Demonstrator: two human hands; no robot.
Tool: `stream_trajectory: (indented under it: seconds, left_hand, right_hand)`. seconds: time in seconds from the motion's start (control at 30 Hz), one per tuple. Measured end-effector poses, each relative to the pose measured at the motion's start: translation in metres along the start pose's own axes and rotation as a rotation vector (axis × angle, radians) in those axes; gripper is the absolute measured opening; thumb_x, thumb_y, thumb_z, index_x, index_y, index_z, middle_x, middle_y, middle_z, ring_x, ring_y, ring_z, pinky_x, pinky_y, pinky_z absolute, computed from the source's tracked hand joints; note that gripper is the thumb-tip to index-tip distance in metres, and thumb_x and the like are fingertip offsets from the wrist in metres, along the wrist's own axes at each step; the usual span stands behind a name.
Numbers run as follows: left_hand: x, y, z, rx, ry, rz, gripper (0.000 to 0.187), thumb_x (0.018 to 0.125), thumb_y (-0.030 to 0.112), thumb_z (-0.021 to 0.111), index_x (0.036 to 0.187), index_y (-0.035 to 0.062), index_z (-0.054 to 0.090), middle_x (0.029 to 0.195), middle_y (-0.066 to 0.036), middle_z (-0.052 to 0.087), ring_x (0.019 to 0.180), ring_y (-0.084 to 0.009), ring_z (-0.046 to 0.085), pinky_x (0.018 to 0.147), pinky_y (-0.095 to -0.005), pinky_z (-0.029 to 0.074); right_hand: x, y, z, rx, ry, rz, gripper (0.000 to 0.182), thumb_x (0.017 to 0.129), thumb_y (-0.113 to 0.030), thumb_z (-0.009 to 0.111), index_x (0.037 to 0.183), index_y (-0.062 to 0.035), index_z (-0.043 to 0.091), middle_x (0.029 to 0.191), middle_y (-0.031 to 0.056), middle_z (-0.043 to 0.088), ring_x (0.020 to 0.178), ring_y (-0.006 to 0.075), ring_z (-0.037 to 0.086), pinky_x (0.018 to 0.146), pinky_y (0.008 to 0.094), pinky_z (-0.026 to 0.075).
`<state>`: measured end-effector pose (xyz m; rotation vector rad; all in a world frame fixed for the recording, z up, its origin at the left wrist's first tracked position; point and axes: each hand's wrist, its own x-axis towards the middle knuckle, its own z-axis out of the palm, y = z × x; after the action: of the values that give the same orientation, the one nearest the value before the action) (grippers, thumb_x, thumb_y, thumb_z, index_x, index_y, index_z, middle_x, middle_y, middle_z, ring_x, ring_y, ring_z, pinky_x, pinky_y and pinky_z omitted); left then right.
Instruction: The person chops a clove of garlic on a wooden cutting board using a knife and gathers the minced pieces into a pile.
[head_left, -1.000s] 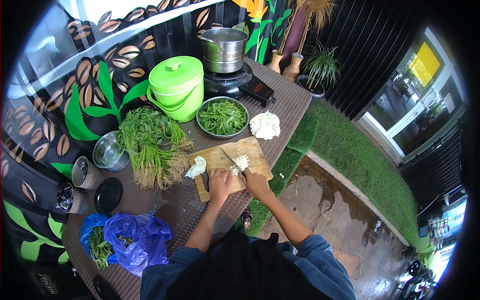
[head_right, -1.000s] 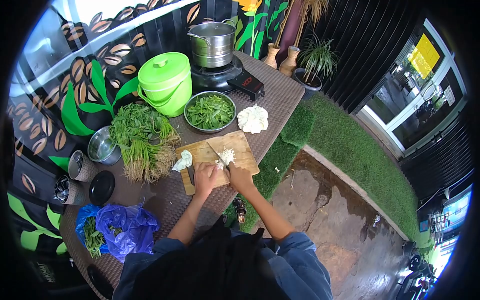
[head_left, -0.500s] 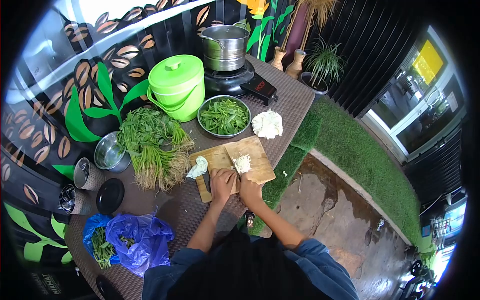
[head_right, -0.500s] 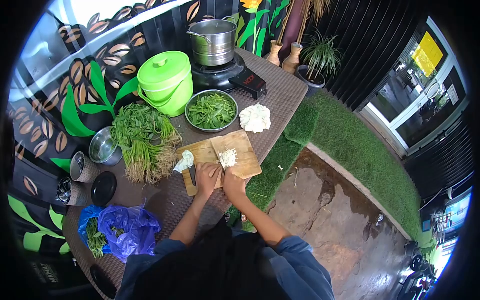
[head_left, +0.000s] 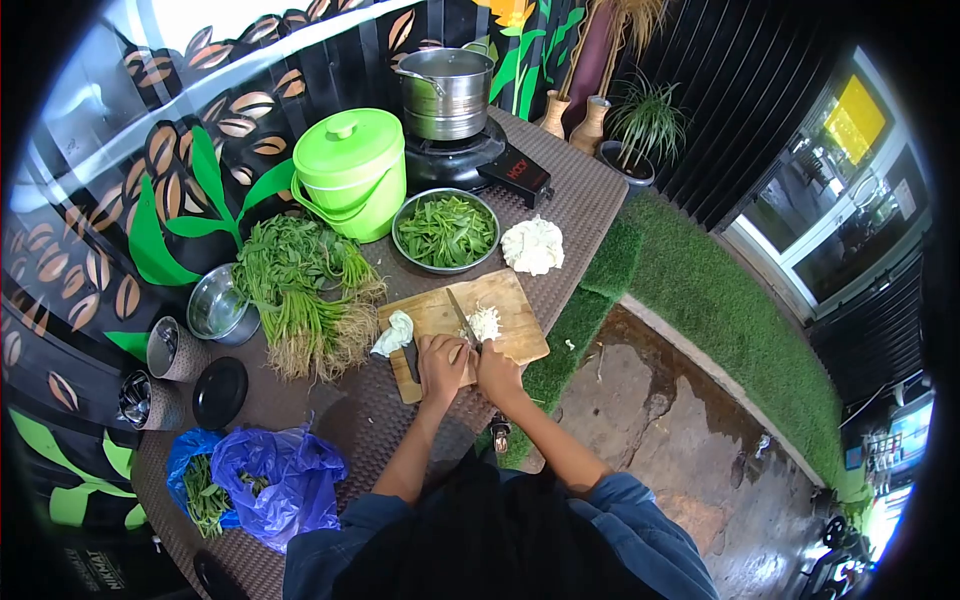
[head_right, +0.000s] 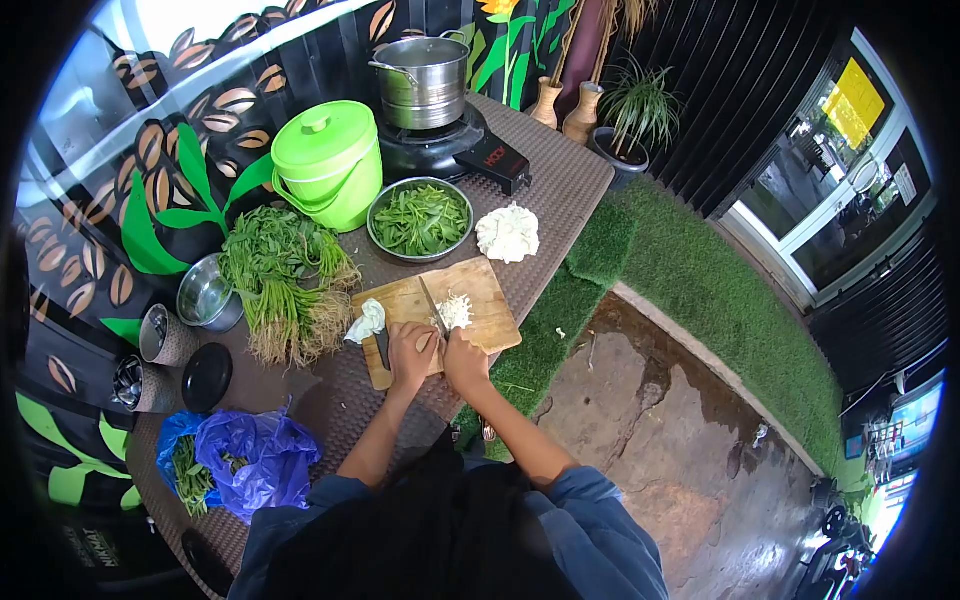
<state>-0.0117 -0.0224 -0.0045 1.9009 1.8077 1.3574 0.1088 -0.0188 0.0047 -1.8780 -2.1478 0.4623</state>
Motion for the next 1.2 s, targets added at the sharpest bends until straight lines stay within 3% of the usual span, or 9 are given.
stream_trajectory:
  seconds: [0.17,0.23,0.47,0.6,0.67,0.77,0.87,0.97,1.2]
  left_hand:
    - [0.001,0.000,-0.001,-0.013,-0.015,-0.020,0.007,0.073,0.010,0.069,0.079,0.0072,0.069,0.083,-0.004,0.062,0.086,-0.0255,0.052,0.077,-0.0349,0.044]
    - [0.001,-0.001,0.001,-0.009,0.004,-0.015,0.007,0.073,0.011,0.069,0.079,0.0070,0.069,0.084,-0.005,0.062,0.086,-0.0257,0.052,0.077,-0.0348,0.043]
    - [0.001,-0.001,-0.002,-0.036,0.001,-0.016,0.006,0.073,0.010,0.070,0.078,0.0069,0.068,0.082,-0.005,0.061,0.087,-0.0256,0.052,0.077,-0.0349,0.044]
    - [0.000,-0.002,0.000,-0.069,0.024,-0.064,0.011,0.070,0.010,0.072,0.079,0.0068,0.068,0.083,-0.007,0.061,0.087,-0.0260,0.052,0.078,-0.0357,0.043]
    - [0.001,-0.004,0.000,-0.093,0.038,-0.082,0.012,0.070,0.010,0.073,0.080,0.0066,0.067,0.083,-0.007,0.060,0.088,-0.0263,0.053,0.079,-0.0360,0.043]
    - [0.004,-0.011,-0.002,-0.160,0.036,-0.186,0.021,0.070,0.009,0.072,0.092,0.0072,0.070,0.086,-0.009,0.060,0.090,-0.0279,0.053,0.081,-0.0362,0.043]
    - [0.006,-0.019,0.007,-0.070,-0.014,-0.157,0.025,0.072,0.008,0.070,0.097,0.0096,0.071,0.090,-0.009,0.061,0.091,-0.0279,0.053,0.081,-0.0356,0.043]
    - [0.009,-0.011,0.010,0.061,-0.047,-0.163,0.021,0.073,0.006,0.067,0.093,0.0115,0.072,0.092,-0.008,0.062,0.091,-0.0278,0.054,0.080,-0.0351,0.044]
    - [0.004,-0.008,0.010,-0.013,0.031,-0.107,0.016,0.073,0.001,0.063,0.083,0.0103,0.072,0.088,-0.007,0.064,0.090,-0.0275,0.054,0.078,-0.0351,0.045]
  right_hand:
    - [-0.009,-0.011,-0.005,-0.021,-0.008,0.010,0.033,0.092,-0.030,0.046,0.097,0.0021,0.045,0.069,0.0228,0.063,0.067,0.0386,0.065,0.060,0.0454,0.053]
    - [-0.011,-0.015,0.001,0.016,-0.027,0.055,0.033,0.093,-0.030,0.045,0.099,0.0026,0.044,0.077,0.0268,0.063,0.073,0.0428,0.064,0.064,0.0482,0.052]
    - [-0.004,-0.014,-0.022,0.020,-0.110,0.005,0.033,0.093,-0.029,0.045,0.099,0.0034,0.044,0.076,0.0259,0.063,0.070,0.0414,0.064,0.062,0.0485,0.052]
    - [-0.010,-0.012,-0.003,0.005,-0.034,0.032,0.034,0.093,-0.029,0.045,0.099,0.0041,0.044,0.077,0.0274,0.062,0.074,0.0425,0.064,0.065,0.0497,0.051]
    - [0.000,-0.012,-0.010,0.060,-0.130,0.029,0.036,0.092,-0.031,0.045,0.101,0.0045,0.043,0.079,0.0278,0.062,0.076,0.0430,0.063,0.067,0.0500,0.051]
    - [0.013,-0.007,-0.023,0.052,-0.154,0.028,0.038,0.092,-0.032,0.047,0.102,0.0039,0.045,0.081,0.0275,0.062,0.077,0.0436,0.063,0.068,0.0498,0.050]
    - [0.021,0.007,-0.033,0.043,-0.177,-0.030,0.037,0.091,-0.033,0.047,0.100,0.0026,0.046,0.083,0.0271,0.063,0.077,0.0439,0.062,0.068,0.0503,0.049]
    - [0.014,0.013,-0.048,0.019,-0.161,-0.020,0.035,0.092,-0.033,0.046,0.100,0.0016,0.047,0.085,0.0273,0.063,0.078,0.0439,0.062,0.069,0.0512,0.049]
    - [-0.014,0.012,-0.025,0.145,-0.117,0.052,0.034,0.092,-0.030,0.045,0.104,0.0007,0.043,0.084,0.0307,0.061,0.080,0.0465,0.061,0.073,0.0528,0.048]
